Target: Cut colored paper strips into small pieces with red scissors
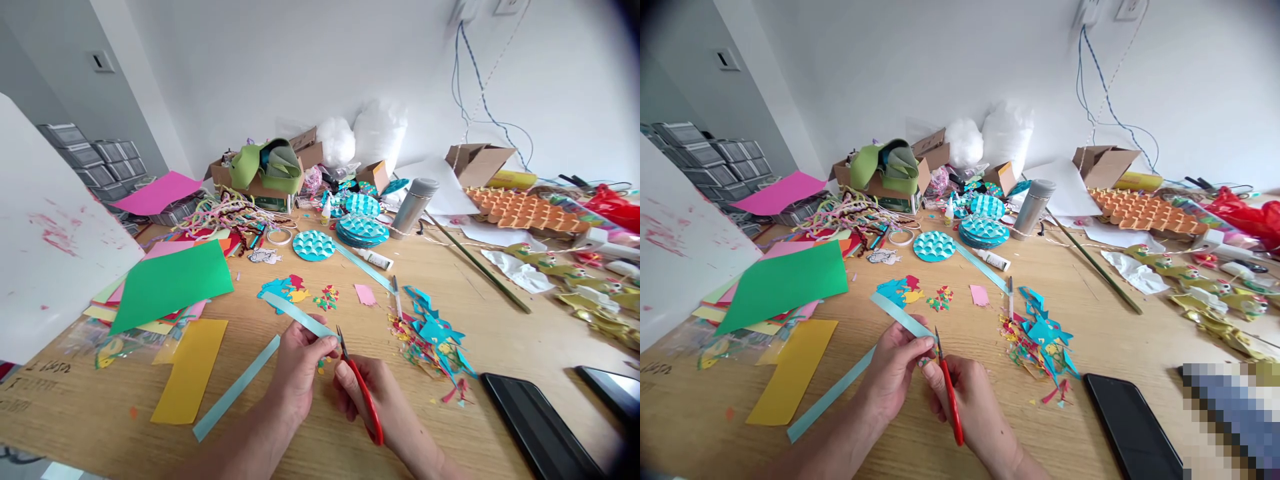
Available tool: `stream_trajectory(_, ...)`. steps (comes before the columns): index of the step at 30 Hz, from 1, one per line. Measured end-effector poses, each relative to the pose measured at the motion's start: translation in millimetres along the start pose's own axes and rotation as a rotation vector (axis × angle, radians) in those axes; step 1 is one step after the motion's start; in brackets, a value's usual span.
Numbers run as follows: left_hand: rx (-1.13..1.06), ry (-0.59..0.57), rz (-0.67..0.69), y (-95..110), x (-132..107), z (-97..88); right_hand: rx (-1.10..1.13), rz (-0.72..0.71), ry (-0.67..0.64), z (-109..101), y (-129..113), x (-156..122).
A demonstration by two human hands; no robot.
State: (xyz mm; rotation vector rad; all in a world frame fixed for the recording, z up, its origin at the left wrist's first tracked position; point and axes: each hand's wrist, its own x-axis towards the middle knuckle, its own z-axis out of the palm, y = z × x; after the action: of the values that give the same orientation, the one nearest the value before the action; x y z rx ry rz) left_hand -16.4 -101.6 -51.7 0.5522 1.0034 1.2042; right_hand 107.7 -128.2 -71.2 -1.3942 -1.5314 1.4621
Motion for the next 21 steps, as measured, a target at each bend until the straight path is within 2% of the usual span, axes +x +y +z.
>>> stream_trajectory(12,0.019,-0.002,0.012,1.7,0.0,0.1,-0.015,0.000,-0.014,-0.9,3.5,-0.5)
stream_trajectory(21,0.051,-0.065,0.024,2.9,1.1,0.2,-0.010,-0.011,-0.015,-2.2,6.7,0.7)
